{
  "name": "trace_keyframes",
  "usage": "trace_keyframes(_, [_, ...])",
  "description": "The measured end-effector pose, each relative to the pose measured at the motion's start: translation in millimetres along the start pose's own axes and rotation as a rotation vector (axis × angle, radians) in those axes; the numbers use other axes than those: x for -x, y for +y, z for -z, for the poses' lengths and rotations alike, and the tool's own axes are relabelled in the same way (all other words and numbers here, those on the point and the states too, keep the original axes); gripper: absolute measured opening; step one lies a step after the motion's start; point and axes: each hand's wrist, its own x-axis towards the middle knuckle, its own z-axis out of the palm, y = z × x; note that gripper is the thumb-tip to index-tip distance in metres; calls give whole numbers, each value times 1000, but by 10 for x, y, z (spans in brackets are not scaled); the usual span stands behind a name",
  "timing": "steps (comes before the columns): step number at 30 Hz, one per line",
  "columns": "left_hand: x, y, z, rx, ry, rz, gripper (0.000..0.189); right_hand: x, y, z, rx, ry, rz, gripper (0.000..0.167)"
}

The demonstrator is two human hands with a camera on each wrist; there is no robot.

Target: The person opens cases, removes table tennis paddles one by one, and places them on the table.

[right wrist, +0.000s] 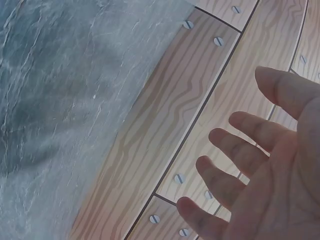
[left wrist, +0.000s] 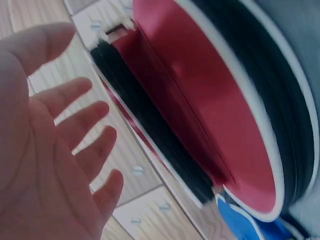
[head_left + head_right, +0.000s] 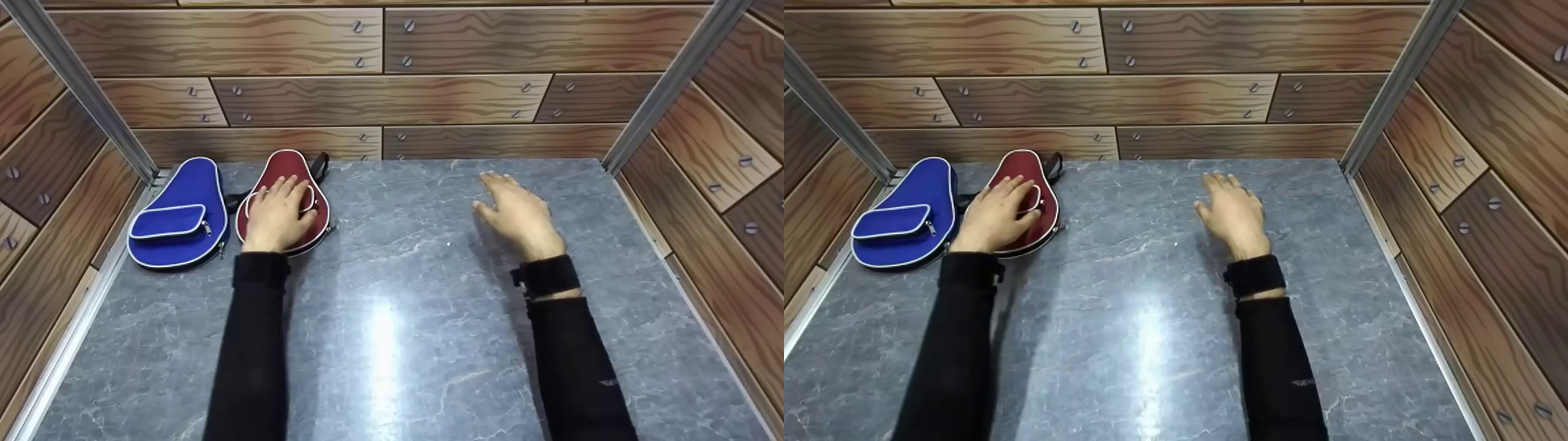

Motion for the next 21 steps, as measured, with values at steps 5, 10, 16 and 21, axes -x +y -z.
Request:
trace_keyframes(5, [-25, -235, 113, -9, -86, -34, 84, -4, 14, 10, 17, 17, -2, 78])
trace_keyframes(10, [-28, -411, 214, -23, -139, -68, 88, -28, -11, -19, 62, 29, 28, 78])
trace_keyframes(16, [-57, -508, 281, -36, -157, -158, 82, -64, -24, -88, 79, 47, 72, 76])
trace_keyframes(21, [-112, -539, 289, -21, -179, -202, 75, -92, -4, -137, 66, 36, 95, 77])
